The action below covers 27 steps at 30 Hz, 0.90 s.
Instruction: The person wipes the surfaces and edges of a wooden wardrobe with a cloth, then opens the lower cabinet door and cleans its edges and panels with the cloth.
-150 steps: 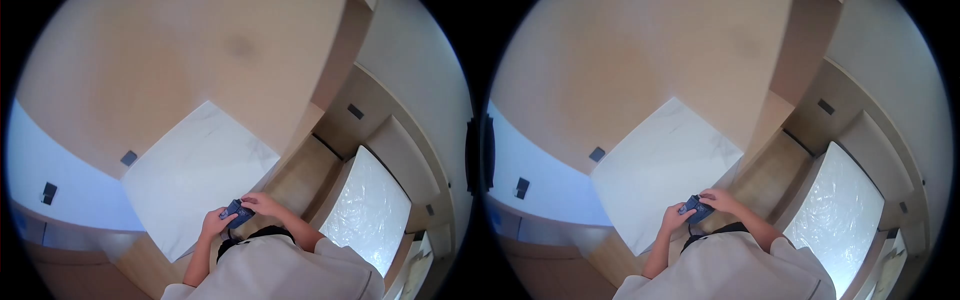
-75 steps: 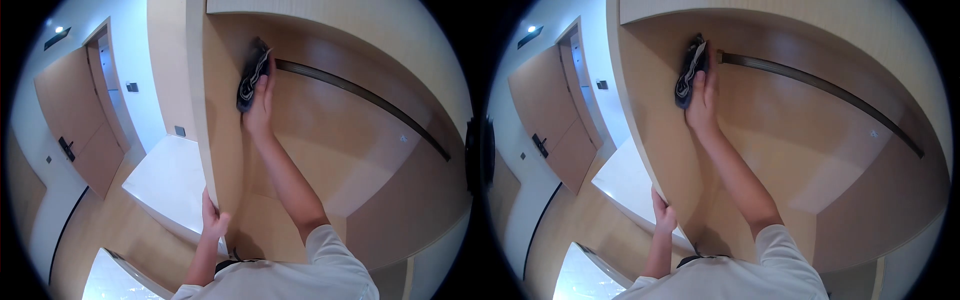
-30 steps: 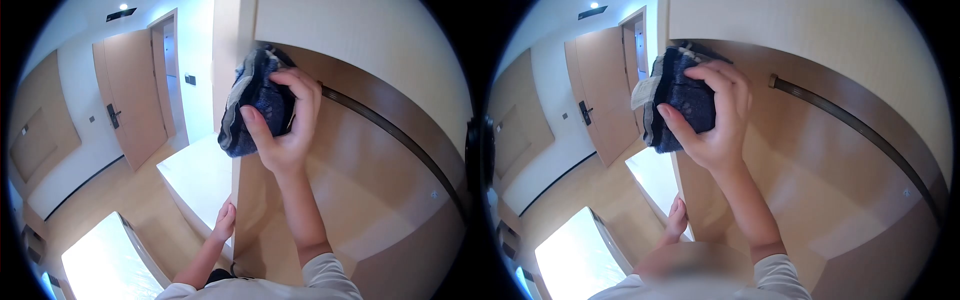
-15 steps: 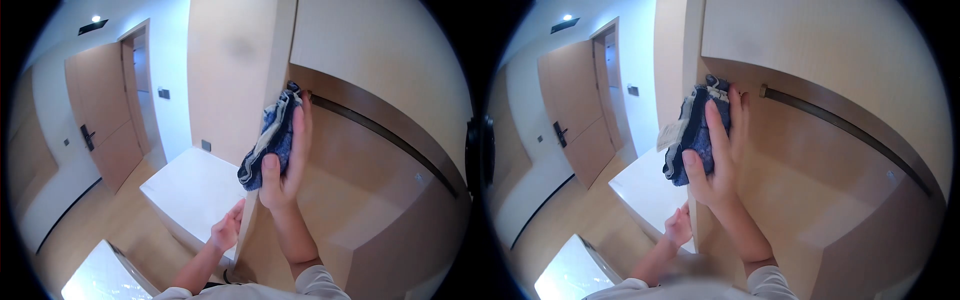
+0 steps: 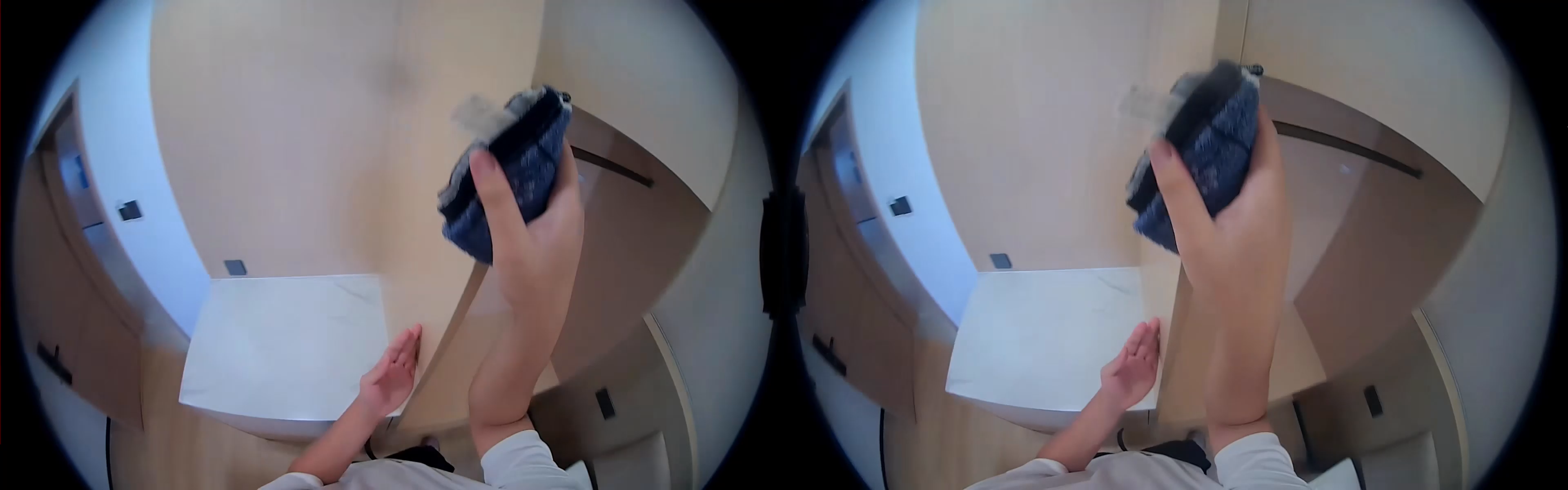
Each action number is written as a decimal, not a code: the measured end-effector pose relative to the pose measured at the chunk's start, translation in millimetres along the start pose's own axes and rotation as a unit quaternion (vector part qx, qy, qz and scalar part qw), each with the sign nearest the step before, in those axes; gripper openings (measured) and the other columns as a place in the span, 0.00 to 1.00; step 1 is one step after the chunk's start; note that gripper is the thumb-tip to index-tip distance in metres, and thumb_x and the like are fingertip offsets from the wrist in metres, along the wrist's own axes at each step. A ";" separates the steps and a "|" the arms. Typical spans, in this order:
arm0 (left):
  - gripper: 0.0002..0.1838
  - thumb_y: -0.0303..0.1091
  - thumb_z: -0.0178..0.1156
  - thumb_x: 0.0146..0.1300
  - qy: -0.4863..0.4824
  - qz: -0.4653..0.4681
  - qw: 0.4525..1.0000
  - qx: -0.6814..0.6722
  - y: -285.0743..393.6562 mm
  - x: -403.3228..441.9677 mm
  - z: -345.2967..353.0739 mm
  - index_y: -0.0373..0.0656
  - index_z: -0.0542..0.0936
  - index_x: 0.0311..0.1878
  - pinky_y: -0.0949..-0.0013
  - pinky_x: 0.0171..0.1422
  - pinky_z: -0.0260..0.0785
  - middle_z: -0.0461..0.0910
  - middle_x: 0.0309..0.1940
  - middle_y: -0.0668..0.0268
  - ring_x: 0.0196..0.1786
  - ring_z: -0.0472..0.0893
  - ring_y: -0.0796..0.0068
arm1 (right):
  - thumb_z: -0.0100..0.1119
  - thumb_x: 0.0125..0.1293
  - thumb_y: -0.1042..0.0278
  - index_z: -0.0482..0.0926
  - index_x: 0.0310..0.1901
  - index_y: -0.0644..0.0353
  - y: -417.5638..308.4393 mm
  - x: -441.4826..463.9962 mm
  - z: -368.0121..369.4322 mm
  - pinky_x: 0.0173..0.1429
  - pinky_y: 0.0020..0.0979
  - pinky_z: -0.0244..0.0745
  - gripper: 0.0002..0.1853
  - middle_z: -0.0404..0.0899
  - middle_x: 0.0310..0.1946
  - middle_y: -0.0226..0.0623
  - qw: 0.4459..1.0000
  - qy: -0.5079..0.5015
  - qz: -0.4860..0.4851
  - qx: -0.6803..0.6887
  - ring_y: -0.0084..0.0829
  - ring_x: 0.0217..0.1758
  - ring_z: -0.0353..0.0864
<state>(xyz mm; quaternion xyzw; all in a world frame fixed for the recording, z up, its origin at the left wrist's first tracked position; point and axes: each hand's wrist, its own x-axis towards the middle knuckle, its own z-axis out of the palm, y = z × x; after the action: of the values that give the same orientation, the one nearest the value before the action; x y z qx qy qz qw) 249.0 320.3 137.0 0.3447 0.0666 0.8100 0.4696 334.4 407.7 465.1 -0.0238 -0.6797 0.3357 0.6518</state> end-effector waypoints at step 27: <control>0.19 0.45 0.50 0.82 0.210 -0.263 0.931 0.142 -5.3 -28.8 -65.9 0.43 0.79 0.36 0.66 0.54 0.68 0.80 0.31 0.65 0.40 0.78 0.70 | 0.77 0.63 0.71 0.74 0.58 0.71 77.6 -185.4 -2.1 0.52 0.28 0.80 0.27 0.83 0.45 0.34 0.970 0.049 0.206 -0.123 0.24 0.45 0.83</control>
<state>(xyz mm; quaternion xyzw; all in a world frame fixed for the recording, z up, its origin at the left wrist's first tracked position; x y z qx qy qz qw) 221.2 314.2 70.8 0.1999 0.3664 0.6932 0.5876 332.5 381.6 265.8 -0.2596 -0.6637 0.3749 0.5930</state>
